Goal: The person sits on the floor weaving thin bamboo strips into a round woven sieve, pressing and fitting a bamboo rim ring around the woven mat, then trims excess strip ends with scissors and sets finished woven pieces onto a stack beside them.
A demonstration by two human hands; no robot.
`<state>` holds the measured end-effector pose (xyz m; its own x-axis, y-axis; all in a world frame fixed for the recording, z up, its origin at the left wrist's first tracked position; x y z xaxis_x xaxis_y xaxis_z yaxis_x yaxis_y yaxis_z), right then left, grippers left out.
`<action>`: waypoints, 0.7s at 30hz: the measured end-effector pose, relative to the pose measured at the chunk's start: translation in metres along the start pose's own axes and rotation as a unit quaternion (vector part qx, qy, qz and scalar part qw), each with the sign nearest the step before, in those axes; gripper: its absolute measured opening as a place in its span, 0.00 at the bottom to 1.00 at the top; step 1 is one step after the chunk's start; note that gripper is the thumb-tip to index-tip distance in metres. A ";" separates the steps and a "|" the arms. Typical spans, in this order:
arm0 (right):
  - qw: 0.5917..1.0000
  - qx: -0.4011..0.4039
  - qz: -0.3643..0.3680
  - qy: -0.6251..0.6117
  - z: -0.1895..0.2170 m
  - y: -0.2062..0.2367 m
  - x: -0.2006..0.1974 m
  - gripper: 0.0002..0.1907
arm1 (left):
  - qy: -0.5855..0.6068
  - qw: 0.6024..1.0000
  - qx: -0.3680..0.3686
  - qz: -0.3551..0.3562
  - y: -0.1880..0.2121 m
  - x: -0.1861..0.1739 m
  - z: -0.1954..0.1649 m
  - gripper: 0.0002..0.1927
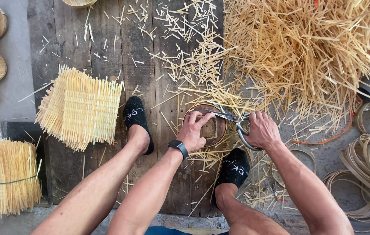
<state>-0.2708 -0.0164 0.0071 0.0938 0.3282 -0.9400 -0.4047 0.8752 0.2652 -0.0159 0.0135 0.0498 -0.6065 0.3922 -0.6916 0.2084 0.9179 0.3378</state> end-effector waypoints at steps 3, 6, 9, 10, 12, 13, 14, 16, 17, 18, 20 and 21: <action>0.997 0.037 0.066 -0.013 -0.001 -0.002 0.003 0.35 | 0.003 1.000 0.012 0.022 -0.004 -0.001 0.002 0.48; 0.970 0.116 0.209 -0.046 -0.013 0.006 0.014 0.30 | 0.003 1.000 0.006 0.020 -0.005 -0.002 0.002 0.47; 0.975 0.112 0.178 -0.068 -0.020 0.014 0.014 0.30 | 0.004 1.000 -0.007 -0.012 0.000 -0.003 -0.001 0.47; 0.990 0.072 0.089 -0.077 -0.018 0.018 0.007 0.30 | 0.007 1.000 -0.012 -0.024 0.003 -0.002 -0.003 0.47; 0.995 0.051 0.034 -0.077 -0.019 0.026 0.006 0.32 | 0.011 0.999 -0.033 -0.036 0.007 0.001 -0.006 0.47; 0.992 0.074 0.070 -0.072 -0.018 0.029 0.014 0.33 | 0.012 0.998 -0.045 -0.042 0.008 0.002 -0.007 0.48; 0.987 0.097 0.104 -0.067 -0.018 0.033 0.022 0.33 | 0.011 0.998 -0.045 -0.043 0.008 0.002 -0.007 0.48; 0.988 0.105 0.100 -0.049 -0.015 0.037 0.029 0.33 | 0.008 0.998 -0.047 -0.046 0.009 0.002 -0.009 0.47; 0.989 0.108 0.098 -0.040 -0.014 0.037 0.032 0.32 | 0.009 0.998 -0.041 -0.050 0.008 0.001 -0.010 0.47; 0.982 0.130 0.130 -0.049 -0.018 0.038 0.038 0.30 | 0.008 0.998 -0.036 -0.053 0.008 0.000 -0.010 0.47; 0.964 0.173 0.192 -0.068 -0.027 0.040 0.044 0.26 | 0.005 0.998 -0.039 -0.050 0.008 -0.001 -0.009 0.46; 0.971 0.160 0.161 -0.074 -0.027 0.037 0.039 0.26 | 0.005 0.998 -0.048 -0.044 0.008 -0.001 -0.010 0.46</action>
<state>-0.3063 0.0190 -0.0254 0.1492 0.6293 -0.7627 -0.1330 0.7771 0.6151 -0.0214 0.0195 0.0595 -0.6263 0.3101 -0.7153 0.0809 0.9384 0.3360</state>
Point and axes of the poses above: each hand's wrist, its own y-axis away from the middle knuckle, its own x-axis out of the palm, z = x × y, the point moved 5 cm from there along -y, towards the middle knuckle, and after that the axes turned 4 degrees about -x, right-handed, at the moved point
